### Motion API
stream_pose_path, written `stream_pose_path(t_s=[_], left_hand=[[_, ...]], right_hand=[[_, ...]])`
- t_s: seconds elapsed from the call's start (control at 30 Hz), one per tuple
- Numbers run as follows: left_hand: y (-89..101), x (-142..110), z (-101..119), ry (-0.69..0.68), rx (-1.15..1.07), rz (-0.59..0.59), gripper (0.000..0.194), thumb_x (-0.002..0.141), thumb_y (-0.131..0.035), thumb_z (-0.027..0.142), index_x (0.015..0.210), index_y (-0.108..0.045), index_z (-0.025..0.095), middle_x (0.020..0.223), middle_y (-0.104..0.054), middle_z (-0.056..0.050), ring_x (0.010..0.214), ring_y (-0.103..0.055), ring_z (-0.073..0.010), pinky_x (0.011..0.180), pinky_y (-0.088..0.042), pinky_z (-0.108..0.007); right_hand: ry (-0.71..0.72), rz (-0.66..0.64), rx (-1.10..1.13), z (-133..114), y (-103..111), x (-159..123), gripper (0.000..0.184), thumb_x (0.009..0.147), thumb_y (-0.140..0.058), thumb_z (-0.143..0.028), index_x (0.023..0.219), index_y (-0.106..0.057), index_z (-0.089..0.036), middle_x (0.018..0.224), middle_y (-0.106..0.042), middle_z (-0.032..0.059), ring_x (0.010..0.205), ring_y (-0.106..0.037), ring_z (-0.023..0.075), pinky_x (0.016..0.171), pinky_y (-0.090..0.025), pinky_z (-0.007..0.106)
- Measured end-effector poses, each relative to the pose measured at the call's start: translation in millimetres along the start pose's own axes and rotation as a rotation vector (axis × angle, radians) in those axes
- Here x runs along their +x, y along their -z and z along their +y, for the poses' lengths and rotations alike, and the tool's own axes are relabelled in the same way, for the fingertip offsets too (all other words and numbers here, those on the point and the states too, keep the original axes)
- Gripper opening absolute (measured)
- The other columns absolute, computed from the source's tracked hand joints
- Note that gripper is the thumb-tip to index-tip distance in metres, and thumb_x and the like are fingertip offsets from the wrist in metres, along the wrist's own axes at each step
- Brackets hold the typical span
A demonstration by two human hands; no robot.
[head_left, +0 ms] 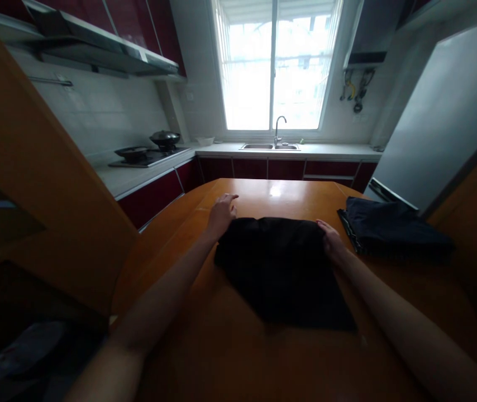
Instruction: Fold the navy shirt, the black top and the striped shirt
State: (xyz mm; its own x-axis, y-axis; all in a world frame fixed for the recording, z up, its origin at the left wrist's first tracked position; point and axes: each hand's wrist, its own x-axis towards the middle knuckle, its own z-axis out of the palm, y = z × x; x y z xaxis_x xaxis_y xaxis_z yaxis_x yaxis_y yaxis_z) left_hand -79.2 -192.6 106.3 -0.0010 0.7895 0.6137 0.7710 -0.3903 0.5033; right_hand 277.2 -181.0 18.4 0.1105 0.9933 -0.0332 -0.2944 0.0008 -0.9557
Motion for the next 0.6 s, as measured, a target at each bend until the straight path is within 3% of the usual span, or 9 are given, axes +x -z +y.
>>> stream_pose_path(t_s=[0.07, 0.17, 0.23, 0.3, 0.37, 0.43, 0.53, 0.6], left_hand=[[2.1, -5, 16, -0.067, 0.013, -0.020, 0.029, 0.086, -0.055, 0.012, 0.110, -0.070, 0.018, 0.108, -0.069, -0.008, 0.092, -0.067, -0.0211, 0.094, -0.050, -0.036], [-3.2, -23, 39, -0.234, -0.017, -0.311, 0.027, 0.091, -0.059, 0.025, 0.116, -0.070, 0.024, 0.113, -0.069, -0.005, 0.101, -0.066, -0.0221, 0.097, -0.048, -0.034], [-16.4, -40, 46, -0.339, 0.033, -0.512, 0.037, 0.087, -0.068, 0.030, 0.124, -0.067, 0.028, 0.124, -0.066, -0.005, 0.113, -0.062, -0.0255, 0.101, -0.045, -0.036], [-34.6, -54, 44, -0.385, 0.126, -0.597, 0.042, 0.083, -0.071, 0.026, 0.125, -0.066, 0.028, 0.129, -0.065, -0.007, 0.120, -0.059, -0.0286, 0.106, -0.041, -0.040], [-51.8, -61, 37, -0.345, 0.197, -0.576, 0.031, 0.088, -0.064, 0.021, 0.118, -0.069, 0.024, 0.118, -0.069, -0.011, 0.117, -0.061, -0.0299, 0.107, -0.038, -0.044], [-62.7, -60, 30, -0.223, 0.188, -0.497, 0.022, 0.094, -0.055, 0.023, 0.109, -0.071, 0.020, 0.101, -0.072, -0.012, 0.105, -0.066, -0.0298, 0.102, -0.041, -0.045], [-65.9, -49, 26, 0.015, -0.054, -0.391, 0.029, 0.098, -0.049, 0.036, 0.107, -0.069, 0.017, 0.096, -0.072, -0.011, 0.095, -0.067, -0.0272, 0.090, -0.049, -0.040], [-62.9, -43, 26, 0.117, -0.267, -0.455, 0.036, 0.099, -0.047, 0.042, 0.112, -0.067, 0.016, 0.101, -0.072, -0.009, 0.093, -0.067, -0.0239, 0.085, -0.052, -0.034]], right_hand=[[0.070, 0.117, 0.028, 10, 6, 12, 0.030, 0.074, -0.063, -0.029, 0.104, -0.064, -0.024, 0.103, -0.072, 0.0077, 0.099, -0.069, 0.0225, 0.085, -0.058, 0.036], [0.173, 0.209, -0.029, 21, 14, 23, 0.041, 0.071, -0.064, -0.032, 0.112, -0.062, -0.024, 0.110, -0.068, 0.0073, 0.102, -0.068, 0.0213, 0.085, -0.058, 0.035], [0.246, 0.256, -0.126, 24, 17, 23, 0.042, 0.071, -0.062, -0.035, 0.111, -0.063, -0.021, 0.112, -0.067, 0.0095, 0.102, -0.067, 0.0229, 0.085, -0.057, 0.036], [0.355, 0.249, -0.283, 22, 15, 17, 0.040, 0.075, -0.060, -0.039, 0.109, -0.066, -0.018, 0.111, -0.068, 0.0126, 0.104, -0.065, 0.0260, 0.088, -0.055, 0.041], [0.536, 0.153, -0.511, 15, 11, 4, 0.037, 0.081, -0.056, -0.040, 0.107, -0.068, -0.016, 0.115, -0.068, 0.0148, 0.111, -0.062, 0.0286, 0.097, -0.051, 0.046], [0.729, -0.028, -0.750, 7, 4, -13, 0.036, 0.088, -0.054, -0.041, 0.111, -0.069, -0.018, 0.123, -0.066, 0.0141, 0.121, -0.057, 0.0294, 0.106, -0.044, 0.048], [0.927, -0.348, -0.982, 2, -11, -40, 0.046, 0.088, -0.062, -0.043, 0.129, -0.063, -0.023, 0.134, -0.062, 0.0112, 0.128, -0.052, 0.0304, 0.114, -0.035, 0.051], [0.960, -0.455, -1.018, 7, -23, -52, 0.060, 0.087, -0.066, -0.040, 0.143, -0.051, -0.022, 0.133, -0.063, 0.0117, 0.124, -0.056, 0.0305, 0.112, -0.038, 0.051]])
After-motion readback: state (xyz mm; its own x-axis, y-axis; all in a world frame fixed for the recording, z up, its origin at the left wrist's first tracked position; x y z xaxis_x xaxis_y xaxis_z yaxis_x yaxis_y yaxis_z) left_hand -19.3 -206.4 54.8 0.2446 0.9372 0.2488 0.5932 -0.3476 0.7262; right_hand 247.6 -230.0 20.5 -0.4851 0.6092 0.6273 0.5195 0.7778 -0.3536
